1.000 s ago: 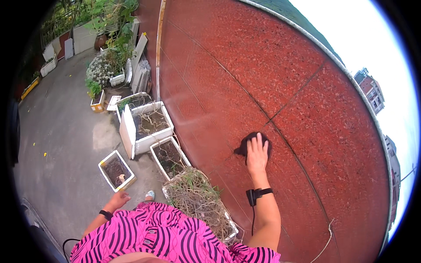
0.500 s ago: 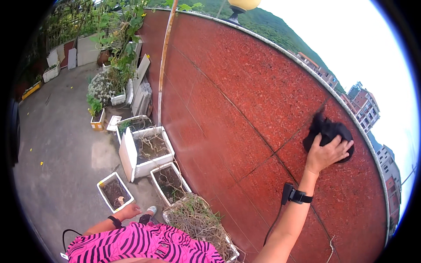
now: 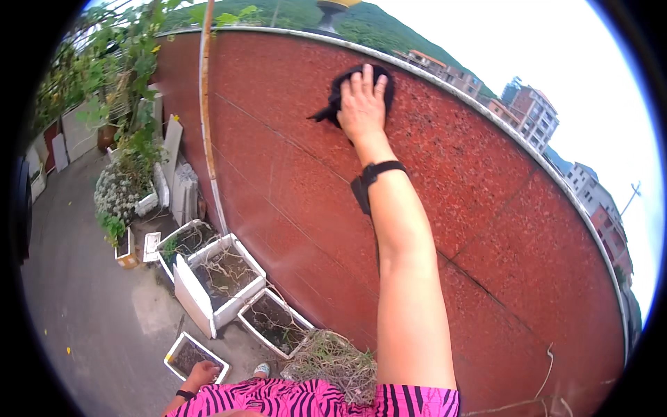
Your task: The person rinses and brushes a black cloth in a stone sink, then uses the cloth to wipe a red tiled wall on a rooftop patio.
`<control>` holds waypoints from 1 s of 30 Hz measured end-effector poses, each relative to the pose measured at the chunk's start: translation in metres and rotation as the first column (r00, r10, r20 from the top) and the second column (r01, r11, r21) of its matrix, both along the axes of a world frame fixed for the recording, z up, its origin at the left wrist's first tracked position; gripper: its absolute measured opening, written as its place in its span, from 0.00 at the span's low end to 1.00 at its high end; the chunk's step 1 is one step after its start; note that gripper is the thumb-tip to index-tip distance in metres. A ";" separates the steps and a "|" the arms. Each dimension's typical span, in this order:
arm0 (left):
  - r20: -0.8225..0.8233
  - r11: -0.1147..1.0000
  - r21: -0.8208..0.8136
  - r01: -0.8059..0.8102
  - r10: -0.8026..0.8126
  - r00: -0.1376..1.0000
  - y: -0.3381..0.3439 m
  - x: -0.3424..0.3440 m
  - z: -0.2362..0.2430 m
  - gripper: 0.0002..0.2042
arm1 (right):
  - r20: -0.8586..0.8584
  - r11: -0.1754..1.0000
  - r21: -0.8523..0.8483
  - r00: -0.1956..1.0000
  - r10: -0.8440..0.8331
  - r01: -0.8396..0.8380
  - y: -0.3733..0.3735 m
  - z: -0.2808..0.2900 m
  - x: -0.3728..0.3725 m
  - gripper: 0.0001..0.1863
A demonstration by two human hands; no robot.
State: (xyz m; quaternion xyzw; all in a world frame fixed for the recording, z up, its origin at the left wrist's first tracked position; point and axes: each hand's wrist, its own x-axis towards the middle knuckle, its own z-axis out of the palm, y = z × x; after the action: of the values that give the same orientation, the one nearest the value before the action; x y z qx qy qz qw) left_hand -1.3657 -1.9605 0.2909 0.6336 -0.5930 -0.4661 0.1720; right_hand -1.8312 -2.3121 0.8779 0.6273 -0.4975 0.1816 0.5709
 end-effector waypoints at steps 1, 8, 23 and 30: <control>-0.156 0.998 -0.005 0.068 -0.068 0.985 -0.013 0.006 -0.010 0.16 | -0.053 1.000 -0.009 0.999 0.006 -0.007 -0.014 -0.004 0.002 0.24; -0.132 0.910 -0.344 0.234 -0.293 0.947 -0.152 -0.071 0.053 0.18 | -0.216 0.998 -0.035 0.975 -0.054 0.048 0.023 0.005 -0.024 0.17; 0.133 0.049 -0.983 0.179 -0.483 0.865 -0.200 -0.418 0.423 0.29 | 0.104 0.827 -0.039 0.826 -0.554 0.560 0.465 0.004 -0.293 0.32; 0.078 -0.246 -0.969 0.001 -0.302 0.950 -0.186 -0.514 0.524 0.37 | 0.460 0.424 -0.188 0.461 -0.759 0.886 0.647 -0.045 -0.474 0.31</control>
State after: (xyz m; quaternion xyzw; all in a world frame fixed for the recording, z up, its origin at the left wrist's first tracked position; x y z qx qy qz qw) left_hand -1.8793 -2.1466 0.8145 0.1314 -0.7854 0.0969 0.5971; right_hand -2.3049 -1.6653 0.8330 0.1282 -0.7745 0.0669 0.6158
